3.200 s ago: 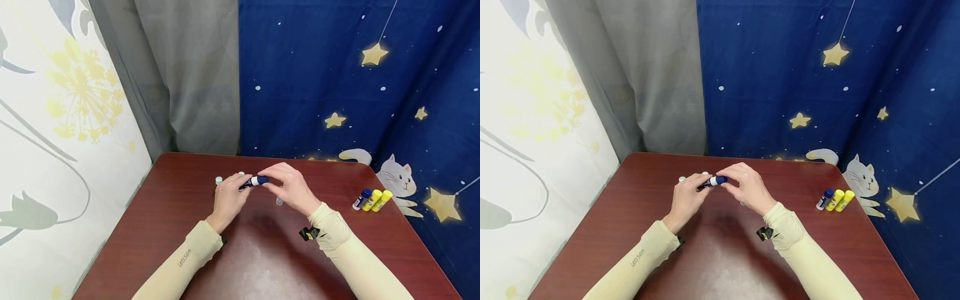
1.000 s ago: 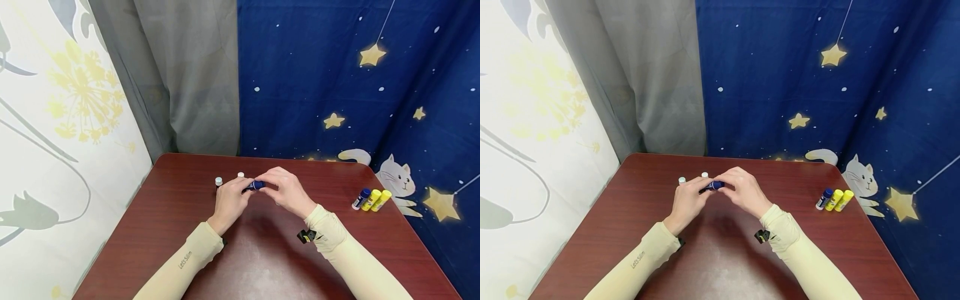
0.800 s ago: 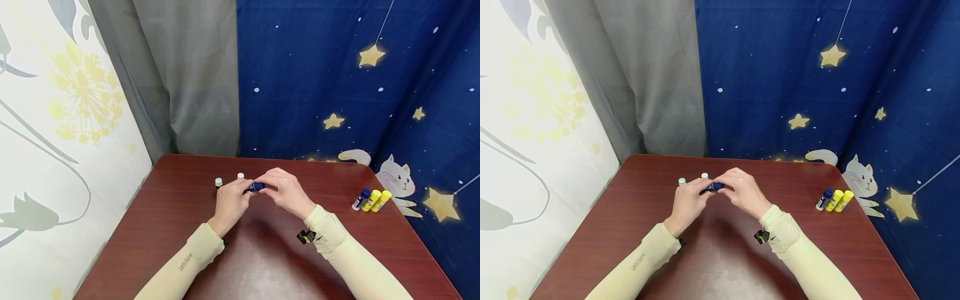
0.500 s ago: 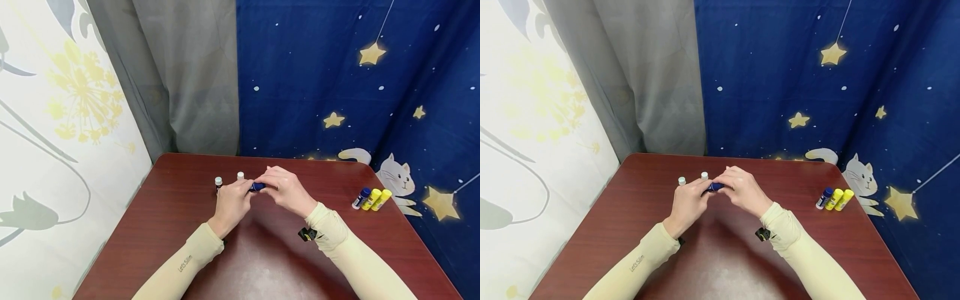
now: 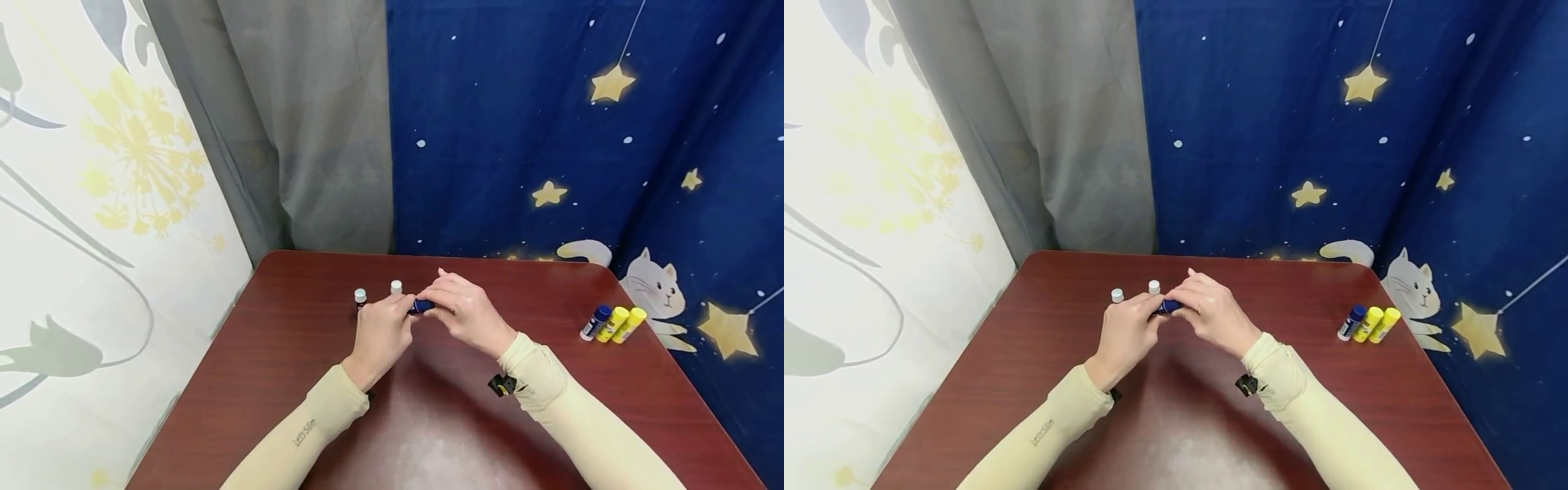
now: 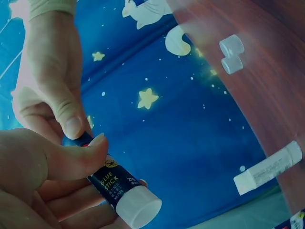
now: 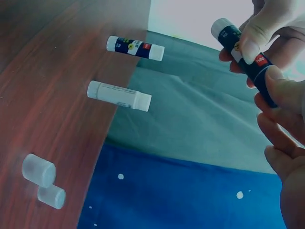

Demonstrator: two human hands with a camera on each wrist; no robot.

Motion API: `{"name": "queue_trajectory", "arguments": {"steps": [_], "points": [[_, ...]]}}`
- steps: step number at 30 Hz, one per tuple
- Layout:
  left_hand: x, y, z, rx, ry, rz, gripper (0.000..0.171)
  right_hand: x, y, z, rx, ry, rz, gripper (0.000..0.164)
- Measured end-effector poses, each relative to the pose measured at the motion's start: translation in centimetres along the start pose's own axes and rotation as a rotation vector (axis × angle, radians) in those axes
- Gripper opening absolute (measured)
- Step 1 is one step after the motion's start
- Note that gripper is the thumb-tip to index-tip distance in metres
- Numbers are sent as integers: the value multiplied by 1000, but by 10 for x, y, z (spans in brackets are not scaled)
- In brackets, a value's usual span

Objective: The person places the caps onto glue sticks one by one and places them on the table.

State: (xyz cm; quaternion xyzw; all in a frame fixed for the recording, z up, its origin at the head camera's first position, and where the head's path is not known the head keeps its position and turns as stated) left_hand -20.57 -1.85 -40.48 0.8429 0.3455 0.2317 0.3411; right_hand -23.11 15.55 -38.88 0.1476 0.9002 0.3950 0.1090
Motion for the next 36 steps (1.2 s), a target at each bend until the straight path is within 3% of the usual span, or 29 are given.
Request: {"name": "queue_trajectory", "arguments": {"steps": [5,16,26,36], "points": [[-5,-2,-1,-35,30,27,19,5,1,2,-3,-34,13,33],[-10,-4,8,-89,75,-6,25,10,-14,13,9,-92,-33,39],[-15,-2,9,-62,112,11,28,10,-12,5,44,-84,-82,34],[-23,5,15,-15,138,27,47,10,-6,-1,53,-99,-64,34]]}}
Point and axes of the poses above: each hand's wrist, its own z-axis away from the middle knuckle, its own y-axis out of the back of the hand, x = y × z, the point moved 3 cm from there along -z, towards the middle knuckle, and after that the axes turned 8 degrees about -x, right-handed, at the moved point
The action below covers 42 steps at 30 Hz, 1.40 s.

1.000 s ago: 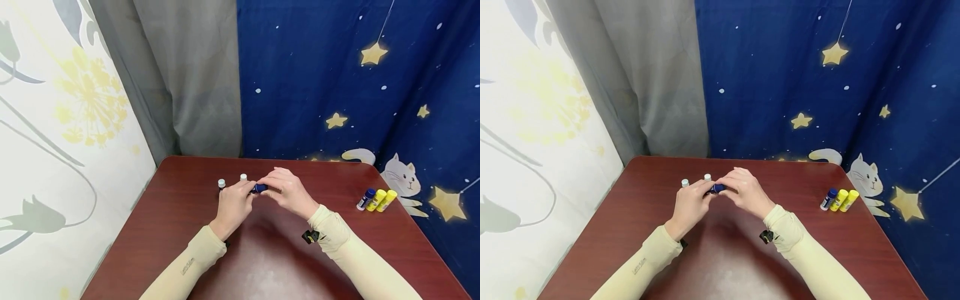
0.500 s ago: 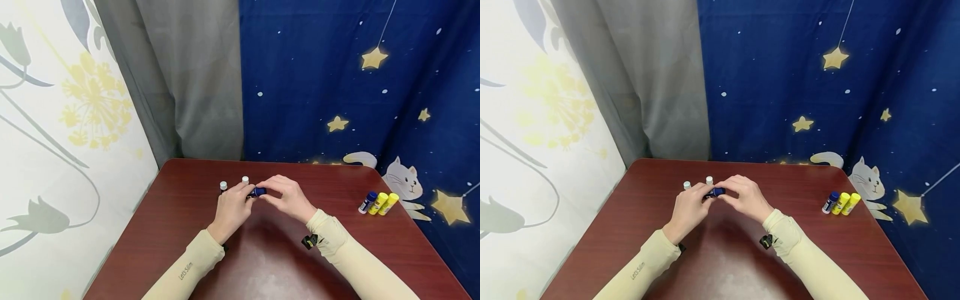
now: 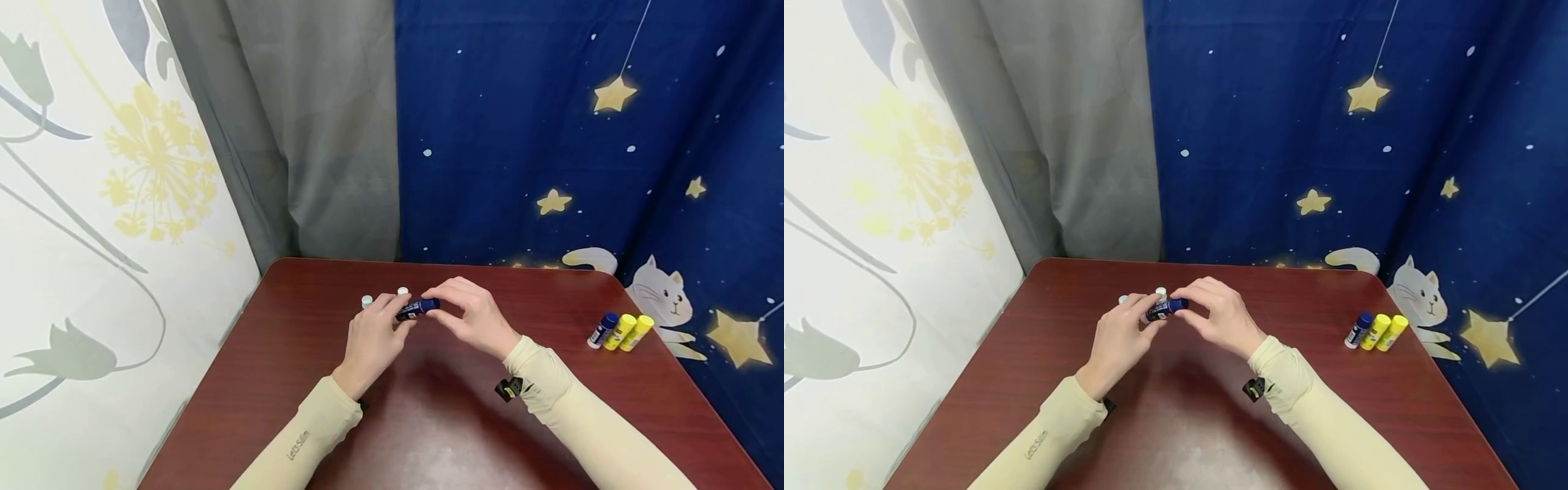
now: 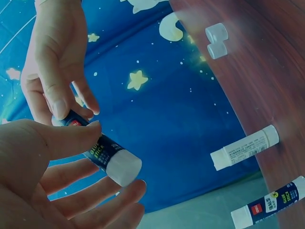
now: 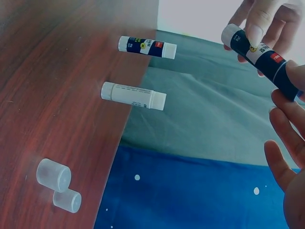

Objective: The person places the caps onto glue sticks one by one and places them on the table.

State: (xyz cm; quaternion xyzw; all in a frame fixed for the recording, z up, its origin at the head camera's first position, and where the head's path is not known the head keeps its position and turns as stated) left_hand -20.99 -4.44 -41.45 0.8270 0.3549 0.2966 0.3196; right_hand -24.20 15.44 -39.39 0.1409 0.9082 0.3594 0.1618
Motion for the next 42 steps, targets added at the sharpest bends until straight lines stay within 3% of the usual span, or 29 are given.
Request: {"name": "queue_trajectory", "arguments": {"steps": [13,24,34,42], "points": [[3,-1,-5,-18,-1,32,51,3,16,6,9,-58,0,44],[9,2,-11,8,-15,58,59,7,43,13,44,-144,42,43],[10,-1,-12,2,-15,66,62,13,63,30,95,-220,81,42],[9,-7,-6,-17,3,66,60,20,78,49,89,-294,132,47]]}}
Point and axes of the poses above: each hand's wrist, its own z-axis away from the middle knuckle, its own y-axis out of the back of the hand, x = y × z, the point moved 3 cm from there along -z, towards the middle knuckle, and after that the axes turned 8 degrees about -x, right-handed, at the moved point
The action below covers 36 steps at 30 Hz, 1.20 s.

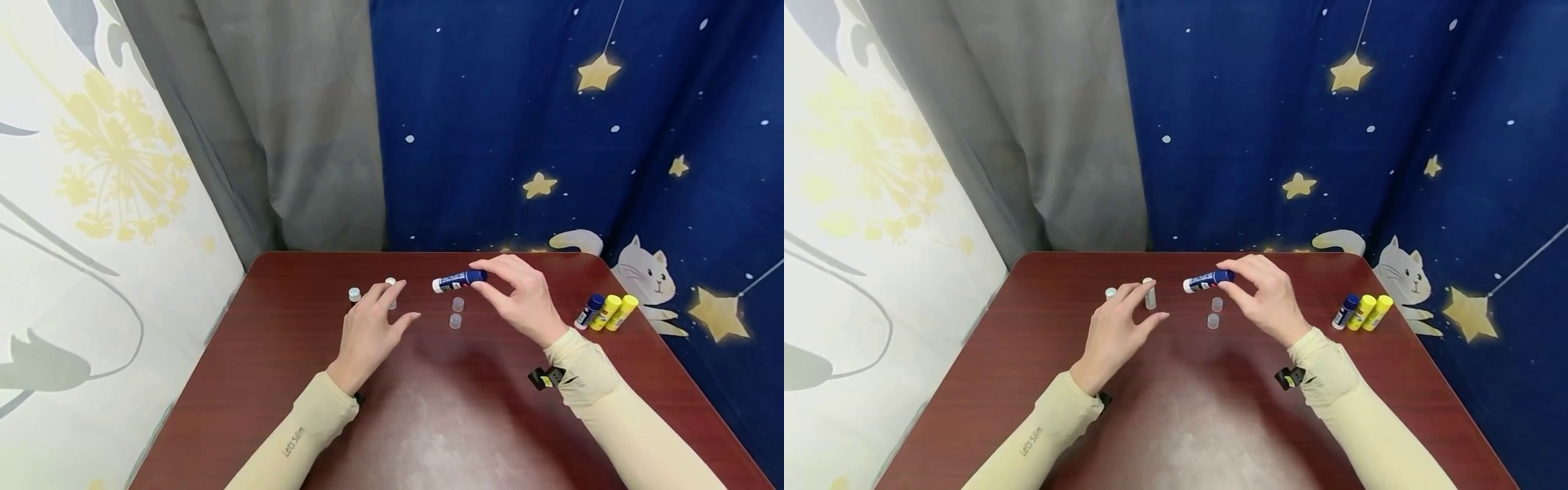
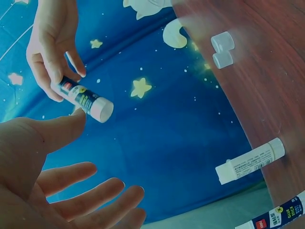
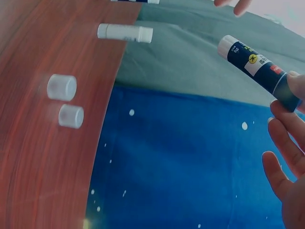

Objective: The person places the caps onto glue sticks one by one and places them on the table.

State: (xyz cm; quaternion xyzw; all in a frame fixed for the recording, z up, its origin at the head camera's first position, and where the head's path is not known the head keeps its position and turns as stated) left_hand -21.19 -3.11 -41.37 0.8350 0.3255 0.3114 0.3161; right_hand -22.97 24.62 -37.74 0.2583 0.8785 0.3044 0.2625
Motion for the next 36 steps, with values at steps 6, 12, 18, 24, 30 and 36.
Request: {"name": "queue_trajectory", "arguments": {"steps": [6,12,18,24,30,36], "points": [[-1,-2,1,9,-2,1,59,9,14,11,-13,-49,48,47],[-2,-3,2,5,5,-1,59,19,30,21,-21,-79,108,48],[-3,-3,2,3,5,12,60,32,45,28,-40,-130,159,46],[-2,-5,4,-8,10,31,59,47,59,38,-79,-205,197,41],[-3,-7,5,-19,23,34,58,64,72,48,-125,-251,233,37],[-3,-6,6,-21,25,30,58,83,84,58,-177,-268,262,35]]}}
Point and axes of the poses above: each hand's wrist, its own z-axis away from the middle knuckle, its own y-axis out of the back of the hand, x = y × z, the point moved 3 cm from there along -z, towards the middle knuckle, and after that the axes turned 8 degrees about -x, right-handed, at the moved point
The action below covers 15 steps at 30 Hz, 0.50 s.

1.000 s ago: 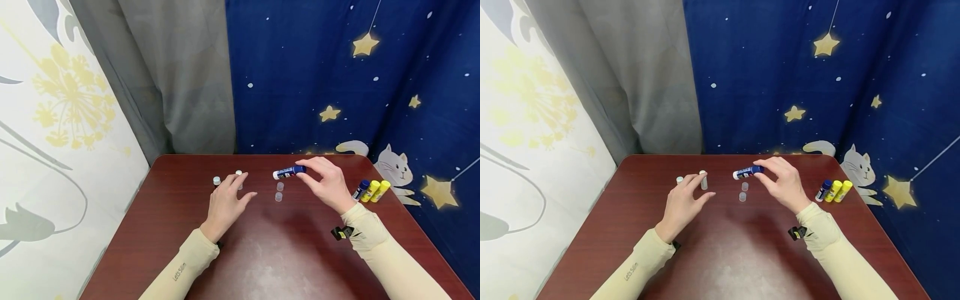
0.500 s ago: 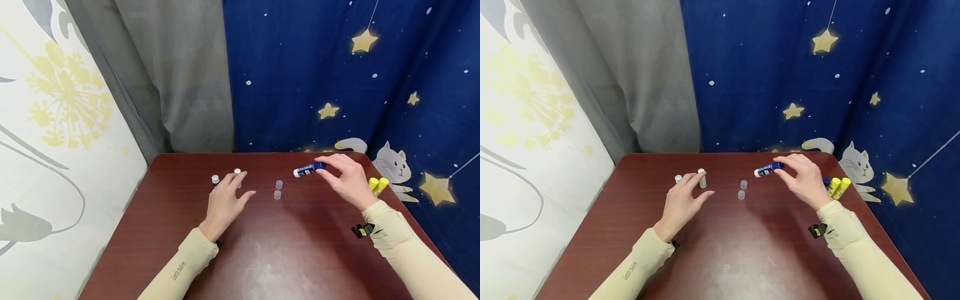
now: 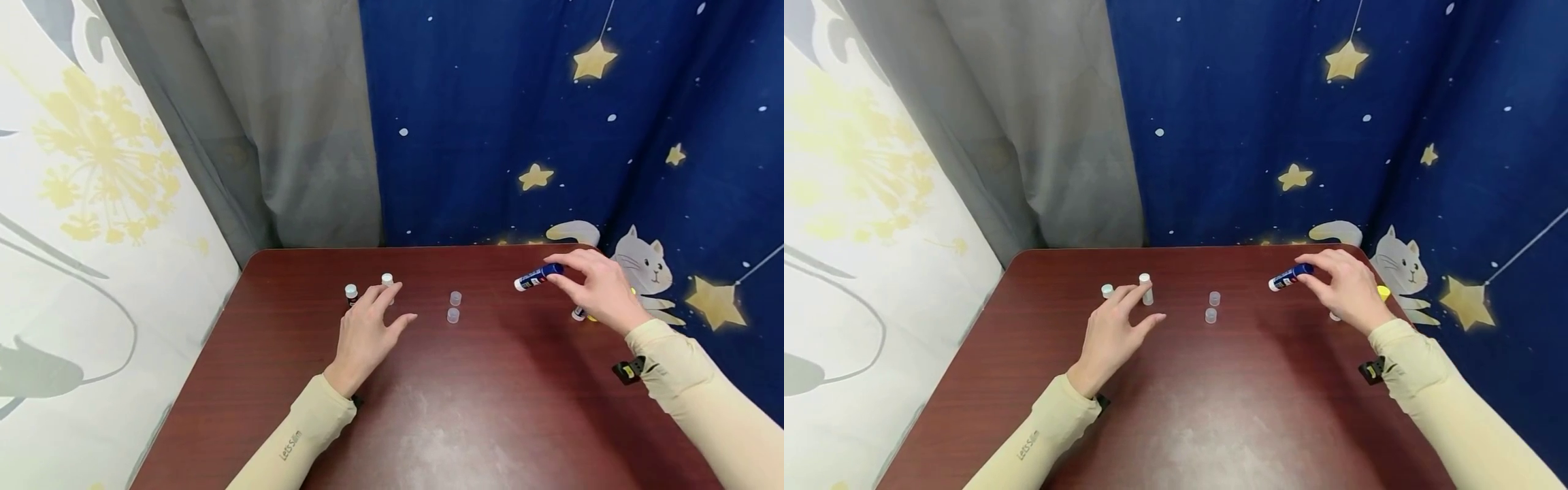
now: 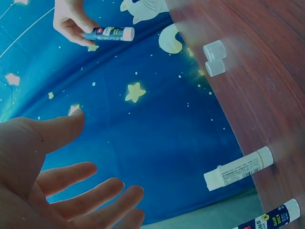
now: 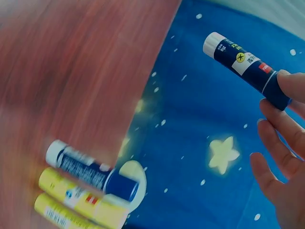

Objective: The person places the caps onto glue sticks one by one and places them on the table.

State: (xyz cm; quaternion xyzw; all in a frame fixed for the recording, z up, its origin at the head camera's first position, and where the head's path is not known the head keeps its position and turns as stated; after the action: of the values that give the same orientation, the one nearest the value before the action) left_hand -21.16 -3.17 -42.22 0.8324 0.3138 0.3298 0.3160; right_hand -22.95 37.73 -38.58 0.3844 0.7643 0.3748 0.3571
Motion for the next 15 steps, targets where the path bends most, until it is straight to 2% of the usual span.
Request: {"name": "queue_trajectory", "arguments": {"steps": [5,12,15], "points": [[0,-1,2,12,-10,-8,58,16,3,4,-45,-24,31,33],[0,-4,4,-4,-14,-4,57,40,2,13,-123,-84,84,32],[1,-5,4,-8,-15,0,57,50,-1,17,-157,-82,117,31]]}}
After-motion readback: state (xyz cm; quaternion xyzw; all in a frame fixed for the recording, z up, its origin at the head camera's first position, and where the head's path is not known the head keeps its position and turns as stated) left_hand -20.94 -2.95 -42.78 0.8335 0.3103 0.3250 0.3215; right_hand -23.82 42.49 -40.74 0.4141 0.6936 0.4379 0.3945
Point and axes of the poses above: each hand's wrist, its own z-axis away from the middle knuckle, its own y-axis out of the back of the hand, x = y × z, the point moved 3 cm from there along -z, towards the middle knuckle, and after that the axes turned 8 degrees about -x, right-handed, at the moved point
